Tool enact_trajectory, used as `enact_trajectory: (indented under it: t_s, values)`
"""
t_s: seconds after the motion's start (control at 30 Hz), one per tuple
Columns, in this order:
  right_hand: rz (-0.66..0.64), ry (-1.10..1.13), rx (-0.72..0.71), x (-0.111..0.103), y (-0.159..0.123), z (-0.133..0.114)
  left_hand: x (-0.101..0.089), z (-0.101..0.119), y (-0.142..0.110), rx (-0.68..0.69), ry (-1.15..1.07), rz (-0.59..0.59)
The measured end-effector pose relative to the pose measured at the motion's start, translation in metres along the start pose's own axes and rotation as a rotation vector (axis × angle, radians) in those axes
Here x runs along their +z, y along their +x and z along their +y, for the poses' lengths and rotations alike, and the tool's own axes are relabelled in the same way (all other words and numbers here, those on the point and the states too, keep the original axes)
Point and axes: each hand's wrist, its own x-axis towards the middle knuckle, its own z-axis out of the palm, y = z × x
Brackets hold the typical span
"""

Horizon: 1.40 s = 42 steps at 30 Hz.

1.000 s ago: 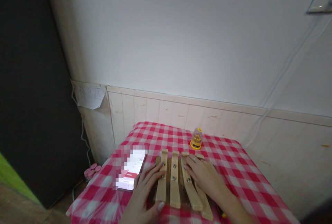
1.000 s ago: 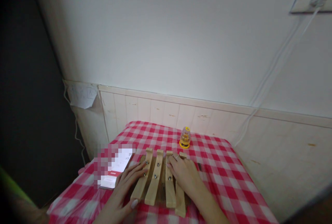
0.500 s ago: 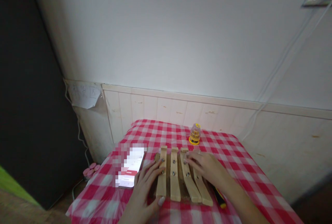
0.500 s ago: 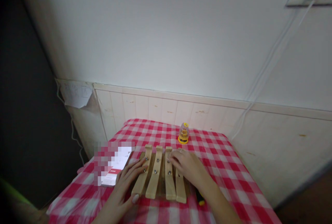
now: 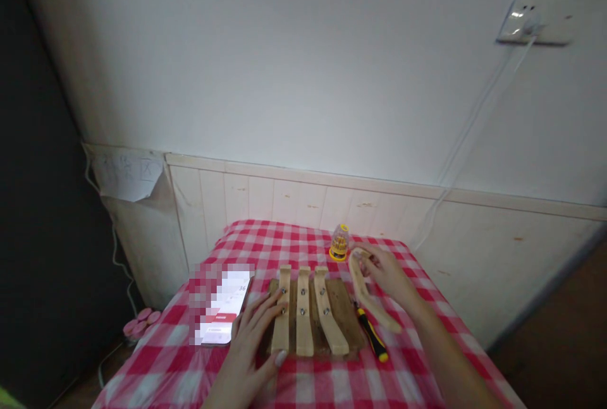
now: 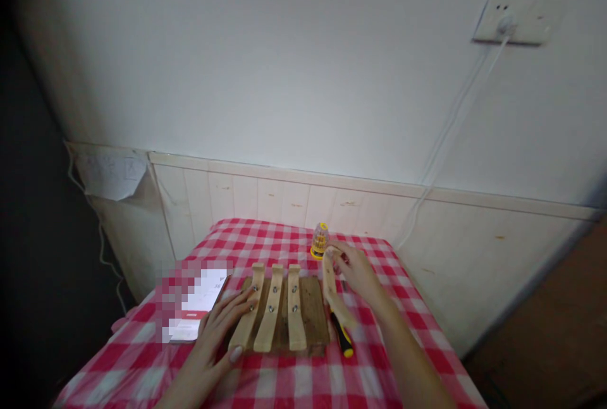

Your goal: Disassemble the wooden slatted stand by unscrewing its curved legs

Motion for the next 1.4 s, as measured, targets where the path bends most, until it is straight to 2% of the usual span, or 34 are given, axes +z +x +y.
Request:
enact_trajectory:
  t_s: [0.07,0.17,0.23,0.3,0.47,0.6,0.7,0.8,0.87,0.9,0.97,1.03,1.13,1.27,1.4]
  values:
    - [0.031,-0.007,0.035,-0.030,-0.001,0.006,0.002,-0.004,-0.001,0.019,0.000,0.003]
    - [-0.069,-0.062,0.135,-0.072,-0.012,0.023,0.004,-0.008,-0.001,0.033,0.003,0.013]
    - [-0.098,-0.095,0.176,-0.089,-0.026,0.037,0.007,-0.010,-0.001,0.033,0.012,0.030]
    - [-0.116,-0.130,0.199,-0.095,-0.043,0.051,0.009,-0.013,-0.002,0.040,0.021,0.056]
    - [-0.149,-0.217,0.217,-0.082,-0.068,0.072,0.012,-0.019,-0.003,0.063,0.016,0.063]
    - [-0.161,-0.277,0.231,-0.074,-0.067,0.079,0.012,-0.021,-0.004,0.054,0.024,0.064]
    - [-0.173,-0.331,0.238,-0.081,-0.063,0.075,0.012,-0.020,-0.004,0.044,0.029,0.052]
    - [-0.197,-0.389,0.231,-0.094,-0.059,0.057,0.012,-0.020,-0.003,0.032,0.031,0.056]
    - [-0.198,-0.454,0.212,-0.098,-0.054,0.036,0.012,-0.020,-0.003,0.029,0.021,0.056]
    - [-0.209,-0.557,0.188,-0.097,-0.050,0.024,0.012,-0.020,-0.003,0.033,0.013,0.053]
    - [-0.223,-0.726,0.178,-0.089,-0.042,0.002,0.012,-0.018,-0.002,0.042,0.000,0.051]
    - [-0.208,-0.782,0.218,-0.078,-0.034,-0.014,0.011,-0.014,0.000,0.039,-0.001,0.064]
    - [-0.143,-0.823,0.270,-0.066,-0.031,-0.021,0.008,-0.008,0.001,0.028,0.002,0.067]
    - [-0.086,-0.845,0.350,-0.061,-0.053,-0.010,0.005,-0.003,0.002,0.036,-0.007,0.050]
    - [0.011,-0.814,0.382,-0.046,-0.099,0.007,0.007,-0.006,0.001,0.035,0.002,0.050]
